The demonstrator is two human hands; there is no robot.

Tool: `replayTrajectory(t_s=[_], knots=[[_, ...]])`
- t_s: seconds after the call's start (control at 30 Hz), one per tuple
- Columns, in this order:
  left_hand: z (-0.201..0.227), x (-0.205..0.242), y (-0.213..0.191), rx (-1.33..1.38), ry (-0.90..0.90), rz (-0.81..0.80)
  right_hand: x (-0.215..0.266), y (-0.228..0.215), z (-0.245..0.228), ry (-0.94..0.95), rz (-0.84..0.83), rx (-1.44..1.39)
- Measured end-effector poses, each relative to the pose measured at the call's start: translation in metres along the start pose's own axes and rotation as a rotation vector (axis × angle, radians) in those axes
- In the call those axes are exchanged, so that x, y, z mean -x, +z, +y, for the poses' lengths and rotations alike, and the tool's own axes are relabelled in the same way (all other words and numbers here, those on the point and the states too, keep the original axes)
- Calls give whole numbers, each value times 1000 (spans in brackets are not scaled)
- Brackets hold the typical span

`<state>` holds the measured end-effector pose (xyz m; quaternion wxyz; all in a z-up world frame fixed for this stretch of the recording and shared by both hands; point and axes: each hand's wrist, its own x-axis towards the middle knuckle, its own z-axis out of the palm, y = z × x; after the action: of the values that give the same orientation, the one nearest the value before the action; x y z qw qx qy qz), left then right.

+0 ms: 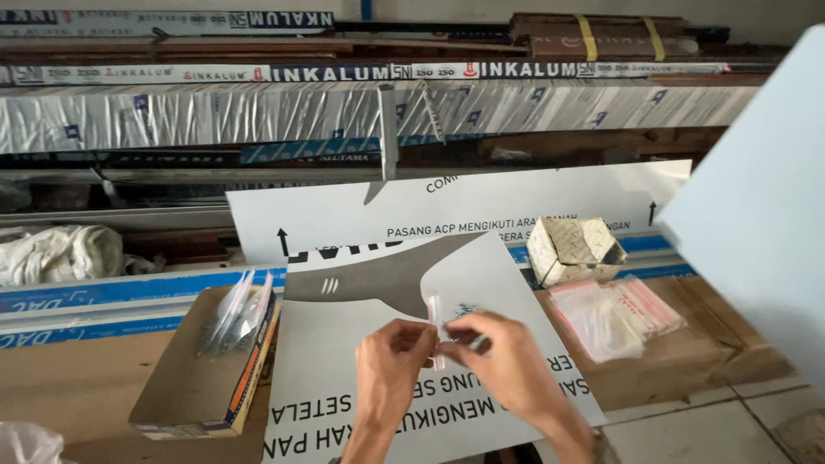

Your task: The person places small silver-colored metal parts from a pile on a board into a small transparent plastic bag using their hands, then places the bag into a cardboard box.

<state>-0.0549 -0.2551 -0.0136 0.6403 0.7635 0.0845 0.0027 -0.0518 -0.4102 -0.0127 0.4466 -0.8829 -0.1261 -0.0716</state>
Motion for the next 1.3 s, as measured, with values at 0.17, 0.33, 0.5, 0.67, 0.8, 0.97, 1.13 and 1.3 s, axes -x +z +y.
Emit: replayTrajectory(t_s=[0.17, 0.33, 0.5, 0.67, 0.8, 0.97, 1.13, 1.3], knots=[[5, 7, -8, 85, -81, -60, 4, 5, -27, 210, -17, -81], [-1, 5, -8, 212, -130, -125, 9, 2, -25, 306, -5, -175], [1, 10, -8, 212, -168, -132, 13, 1, -9, 190, -32, -213], [11, 20, -8, 233, -154, -143, 15, 0, -17, 335, 11, -362], [9, 20, -6, 254, -155, -141, 20, -6, -24, 357, -4, -343], [9, 22, -4, 228, -134, -160, 23, -10, -27, 357, -12, -359], [10, 24, -3, 239, -129, -168, 24, -12, -21, 279, -26, -356], [7, 21, -4, 204, -142, -174, 21, -9, -15, 289, -18, -338]])
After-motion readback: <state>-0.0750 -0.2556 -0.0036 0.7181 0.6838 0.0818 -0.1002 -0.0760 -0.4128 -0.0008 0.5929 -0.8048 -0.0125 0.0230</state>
